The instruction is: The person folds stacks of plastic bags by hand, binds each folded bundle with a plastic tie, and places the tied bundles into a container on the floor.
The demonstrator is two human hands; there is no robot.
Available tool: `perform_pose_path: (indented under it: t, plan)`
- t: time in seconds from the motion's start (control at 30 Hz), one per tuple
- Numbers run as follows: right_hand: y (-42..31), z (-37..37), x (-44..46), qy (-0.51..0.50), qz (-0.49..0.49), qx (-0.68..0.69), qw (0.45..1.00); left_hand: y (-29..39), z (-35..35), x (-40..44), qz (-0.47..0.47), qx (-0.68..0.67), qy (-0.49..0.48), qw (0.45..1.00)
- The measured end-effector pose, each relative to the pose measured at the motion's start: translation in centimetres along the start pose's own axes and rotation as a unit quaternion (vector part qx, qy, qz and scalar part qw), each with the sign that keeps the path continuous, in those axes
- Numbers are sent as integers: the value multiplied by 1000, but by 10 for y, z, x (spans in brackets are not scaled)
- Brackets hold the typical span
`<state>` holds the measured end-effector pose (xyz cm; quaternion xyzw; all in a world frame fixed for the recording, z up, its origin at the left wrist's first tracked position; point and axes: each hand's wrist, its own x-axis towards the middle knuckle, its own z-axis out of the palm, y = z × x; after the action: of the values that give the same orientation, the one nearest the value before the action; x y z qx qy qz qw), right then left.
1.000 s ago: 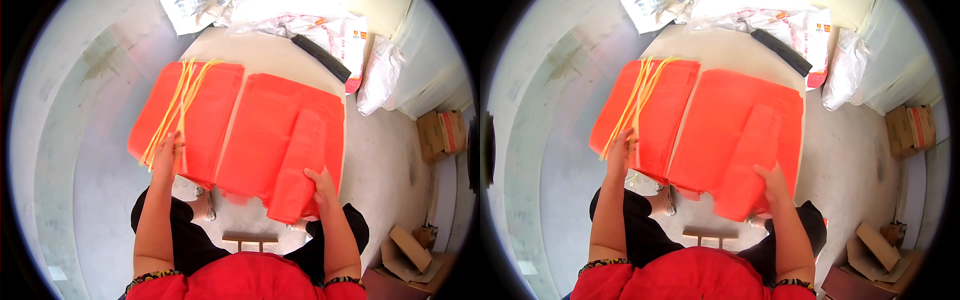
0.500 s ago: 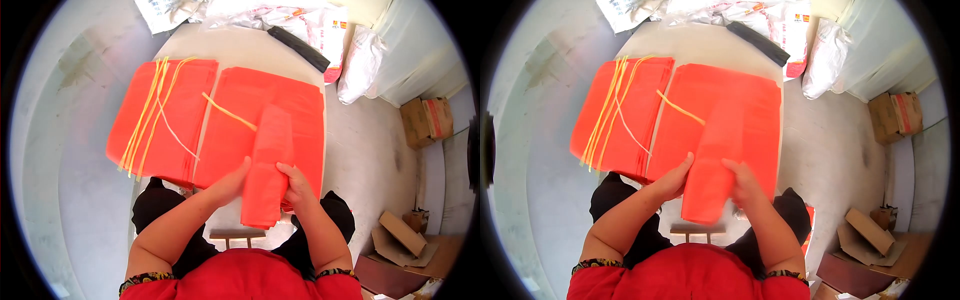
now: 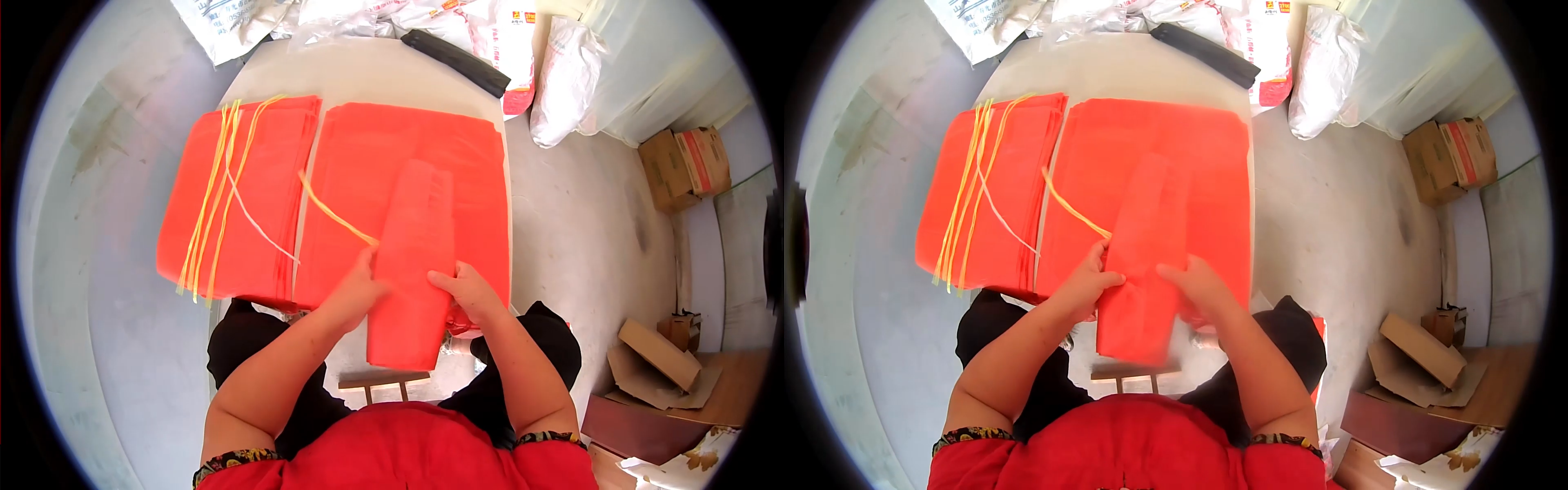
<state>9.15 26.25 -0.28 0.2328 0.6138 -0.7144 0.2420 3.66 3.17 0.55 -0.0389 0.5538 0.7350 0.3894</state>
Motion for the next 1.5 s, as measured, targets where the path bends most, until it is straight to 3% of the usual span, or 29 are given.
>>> perform_pose_path:
  t: [0.07, 0.17, 0.23, 0.37, 0.47, 0.57, 0.63, 0.73, 0.87, 0.97, 1.07, 1.13, 1.17, 1.27, 1.43, 1.5]
  plan:
    - [-14, 0, -10, 21, 1, -123, 992, 1, -4, 7, 5, 39, 12, 999]
    - [-9, -12, -5, 50, -95, -258, 960, -5, -17, 22, 27, 156, 15, 987]
    - [-6, -23, -5, 78, -127, -273, 951, -7, -20, 28, 63, 248, 27, 966]
    - [-13, -30, -8, 118, -157, -271, 942, 10, -12, 17, 39, 369, 53, 927]
    - [-9, -33, -6, 90, -187, -117, 971, 19, -8, 11, 51, 467, 66, 880]
    - [-6, -40, -1, 20, -148, -120, 982, 24, -7, 7, 92, 567, 80, 814]
    - [-4, -37, -2, 1, -183, -154, 971, 21, -12, 6, 142, 617, 93, 768]
    - [-11, -27, -12, 33, -231, -275, 933, 24, -20, 12, 161, 595, 123, 777]
    - [-8, -30, -13, 107, -303, -428, 845, 21, -37, 20, 296, 673, 169, 656]
    - [-14, -27, -23, 134, -282, -426, 849, 25, -40, 27, 330, 713, 189, 589]
    - [-3, -37, -10, 127, -242, -244, 930, 28, -42, 32, 335, 728, 196, 565]
    - [8, -44, 3, 110, -158, -9, 981, 24, -43, 37, 339, 734, 206, 551]
    - [13, -47, 7, 98, -113, 109, 983, 24, -43, 38, 329, 731, 206, 561]
    - [13, -44, 8, 101, -113, 235, 960, 26, -40, 38, 302, 715, 207, 595]
    - [7, -39, 6, 117, -174, 166, 964, 37, -40, 27, 277, 672, 210, 654]
    - [4, -34, 5, 138, -190, 135, 963, 42, -43, 28, 198, 524, 181, 808]
